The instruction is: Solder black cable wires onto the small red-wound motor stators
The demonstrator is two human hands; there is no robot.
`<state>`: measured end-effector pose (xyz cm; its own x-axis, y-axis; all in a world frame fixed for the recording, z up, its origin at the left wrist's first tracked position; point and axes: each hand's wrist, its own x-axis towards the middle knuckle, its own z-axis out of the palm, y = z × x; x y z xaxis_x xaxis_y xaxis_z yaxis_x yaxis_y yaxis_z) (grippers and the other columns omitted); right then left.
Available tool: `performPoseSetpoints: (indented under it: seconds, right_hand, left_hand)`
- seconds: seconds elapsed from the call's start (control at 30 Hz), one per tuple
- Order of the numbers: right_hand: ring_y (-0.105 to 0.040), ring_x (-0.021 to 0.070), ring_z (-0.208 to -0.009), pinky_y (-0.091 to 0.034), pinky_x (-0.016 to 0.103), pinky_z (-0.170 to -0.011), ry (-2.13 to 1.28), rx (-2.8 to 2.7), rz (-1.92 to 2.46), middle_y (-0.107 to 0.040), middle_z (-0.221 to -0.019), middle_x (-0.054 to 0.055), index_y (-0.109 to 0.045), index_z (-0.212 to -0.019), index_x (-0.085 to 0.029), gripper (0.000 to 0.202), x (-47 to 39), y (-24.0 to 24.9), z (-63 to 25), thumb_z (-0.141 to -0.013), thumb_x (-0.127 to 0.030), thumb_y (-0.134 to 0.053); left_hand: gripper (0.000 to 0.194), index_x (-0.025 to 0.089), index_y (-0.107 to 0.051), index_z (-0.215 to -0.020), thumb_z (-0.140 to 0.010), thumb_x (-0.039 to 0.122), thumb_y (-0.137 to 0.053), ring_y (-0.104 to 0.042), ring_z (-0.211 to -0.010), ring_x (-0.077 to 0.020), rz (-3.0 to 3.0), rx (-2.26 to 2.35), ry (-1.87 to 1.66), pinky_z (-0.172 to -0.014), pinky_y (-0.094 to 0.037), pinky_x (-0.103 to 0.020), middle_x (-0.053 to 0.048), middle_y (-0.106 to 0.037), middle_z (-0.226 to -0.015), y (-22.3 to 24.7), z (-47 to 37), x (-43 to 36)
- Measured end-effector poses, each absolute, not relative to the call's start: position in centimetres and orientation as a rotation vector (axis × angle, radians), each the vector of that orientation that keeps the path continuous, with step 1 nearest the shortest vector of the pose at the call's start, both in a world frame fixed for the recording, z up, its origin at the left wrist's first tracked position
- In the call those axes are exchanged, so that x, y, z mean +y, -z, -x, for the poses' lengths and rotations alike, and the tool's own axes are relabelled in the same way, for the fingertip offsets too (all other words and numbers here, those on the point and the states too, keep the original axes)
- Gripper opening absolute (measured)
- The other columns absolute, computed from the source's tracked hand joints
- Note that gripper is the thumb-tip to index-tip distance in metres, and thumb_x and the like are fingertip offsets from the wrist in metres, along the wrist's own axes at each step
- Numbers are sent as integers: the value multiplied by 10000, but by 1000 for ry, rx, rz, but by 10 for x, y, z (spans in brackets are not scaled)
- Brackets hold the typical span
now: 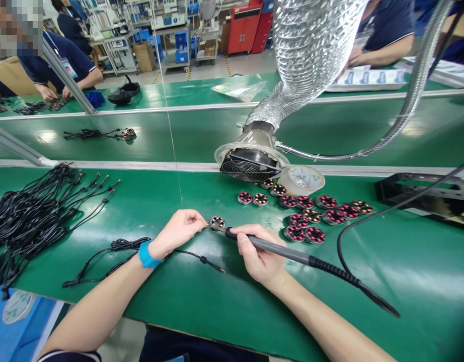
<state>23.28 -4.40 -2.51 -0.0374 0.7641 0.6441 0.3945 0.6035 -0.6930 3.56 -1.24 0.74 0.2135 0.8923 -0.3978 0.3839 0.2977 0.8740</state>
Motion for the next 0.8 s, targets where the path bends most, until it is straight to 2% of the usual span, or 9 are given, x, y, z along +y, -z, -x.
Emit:
performPoseSetpoints:
  seconds: [0.3,0.53,0.8]
  right_hand:
    - [-666,177,-534,-527,287,-507,-472,-1505,1124,-658,-578,5,-689,-816,-219,223,-46,37,-239,-925,-341,-538]
    - [-674,175,-562,-516,277,-506,-492,-1489,1078,-655,-590,7,-693,-820,-212,192,-44,35,-238,-917,-289,-546]
    - [-666,174,-558,-520,281,-512,-489,-1477,1111,-653,-593,10,-693,-825,-211,213,-43,39,-239,-917,-327,-540]
  left_hand:
    - [238,136,-626,-779,-744,365,-573,-401,-550,-85,-1291,1372,-535,-505,-263,-224,16,-533,-678,-4,-34,-12]
    - [239,133,-629,-782,-741,362,-572,-397,-553,-84,-1288,1381,-524,-506,-264,-225,18,-533,-680,-6,-35,-12]
    - [244,133,-632,-783,-730,364,-577,-400,-549,-85,-1279,1387,-518,-506,-268,-226,17,-534,-679,-5,-35,-12]
